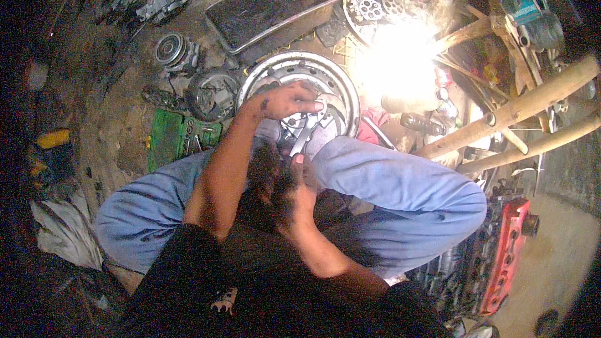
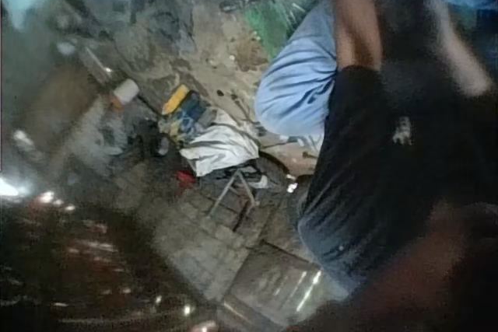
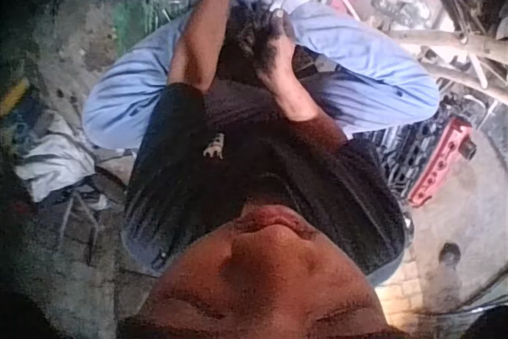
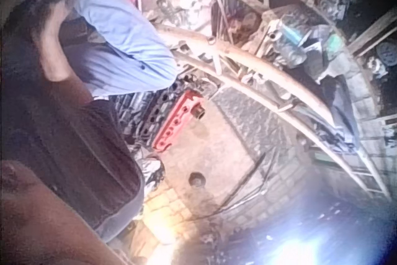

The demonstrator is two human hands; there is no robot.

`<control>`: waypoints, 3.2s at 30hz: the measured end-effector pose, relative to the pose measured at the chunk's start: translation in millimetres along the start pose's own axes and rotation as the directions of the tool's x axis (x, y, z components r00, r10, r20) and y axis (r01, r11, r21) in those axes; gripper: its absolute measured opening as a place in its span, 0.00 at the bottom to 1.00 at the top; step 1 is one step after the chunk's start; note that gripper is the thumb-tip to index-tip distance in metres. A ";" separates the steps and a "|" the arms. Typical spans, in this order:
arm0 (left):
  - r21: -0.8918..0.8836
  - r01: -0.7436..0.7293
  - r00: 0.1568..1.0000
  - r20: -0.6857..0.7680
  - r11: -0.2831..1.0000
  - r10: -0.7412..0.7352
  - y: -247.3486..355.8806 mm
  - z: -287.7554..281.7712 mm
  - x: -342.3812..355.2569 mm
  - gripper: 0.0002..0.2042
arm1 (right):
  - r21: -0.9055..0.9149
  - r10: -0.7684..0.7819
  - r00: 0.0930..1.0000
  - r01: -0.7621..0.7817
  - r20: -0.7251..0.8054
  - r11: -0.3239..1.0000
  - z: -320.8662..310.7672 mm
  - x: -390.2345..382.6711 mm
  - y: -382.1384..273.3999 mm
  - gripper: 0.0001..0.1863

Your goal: The person sits on the floor in a workshop and uses a ratchet wrench to tighten bolts on a wheel hub assembly resting on a metal basin. The person repeatedly rotates the hub and applies torque to the fasteners throughout the clip.

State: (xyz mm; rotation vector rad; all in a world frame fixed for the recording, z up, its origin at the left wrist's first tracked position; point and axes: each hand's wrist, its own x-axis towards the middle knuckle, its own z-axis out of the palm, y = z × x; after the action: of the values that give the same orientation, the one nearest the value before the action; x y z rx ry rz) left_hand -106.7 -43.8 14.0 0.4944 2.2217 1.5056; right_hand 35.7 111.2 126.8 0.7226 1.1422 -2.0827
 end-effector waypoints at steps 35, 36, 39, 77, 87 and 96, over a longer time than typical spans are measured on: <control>-0.289 0.260 0.650 -0.653 0.921 -0.388 97.5 52.0 8.7 0.17 | -0.323 0.520 0.747 -0.413 0.414 0.851 -104.2 30.0 -27.8 0.17; -0.409 0.212 0.515 -0.725 0.888 -0.457 99.5 56.2 3.0 0.16 | -0.339 0.519 0.749 -0.403 0.412 0.851 -92.8 26.5 -31.9 0.17; -0.280 0.283 0.253 -0.901 0.917 -0.353 114.6 53.9 -18.2 0.11 | -0.272 0.574 0.753 -0.507 0.322 0.818 -57.6 20.8 -48.4 0.17; -0.634 -0.631 0.679 -0.172 -0.447 -0.714 122.6 103.2 57.4 0.14 | -0.867 0.781 0.544 -0.498 -0.306 0.007 -63.3 94.9 -214.4 0.41; -0.723 -0.533 0.810 -0.288 -0.439 -0.510 102.1 120.2 37.8 0.14 | -0.489 0.920 0.357 -0.839 -0.162 0.239 -140.8 92.5 -177.4 0.26; -0.892 0.425 0.817 0.452 -0.155 -0.358 70.3 35.1 -19.5 0.10 | 0.045 0.505 0.830 -0.529 0.235 0.848 -14.9 20.4 -11.4 0.16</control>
State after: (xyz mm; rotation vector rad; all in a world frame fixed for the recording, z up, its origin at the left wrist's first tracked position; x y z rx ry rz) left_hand -67.5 -1.1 70.6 -0.6340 0.4703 2.0891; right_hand 16.4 123.2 111.0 0.7389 0.6226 -1.7090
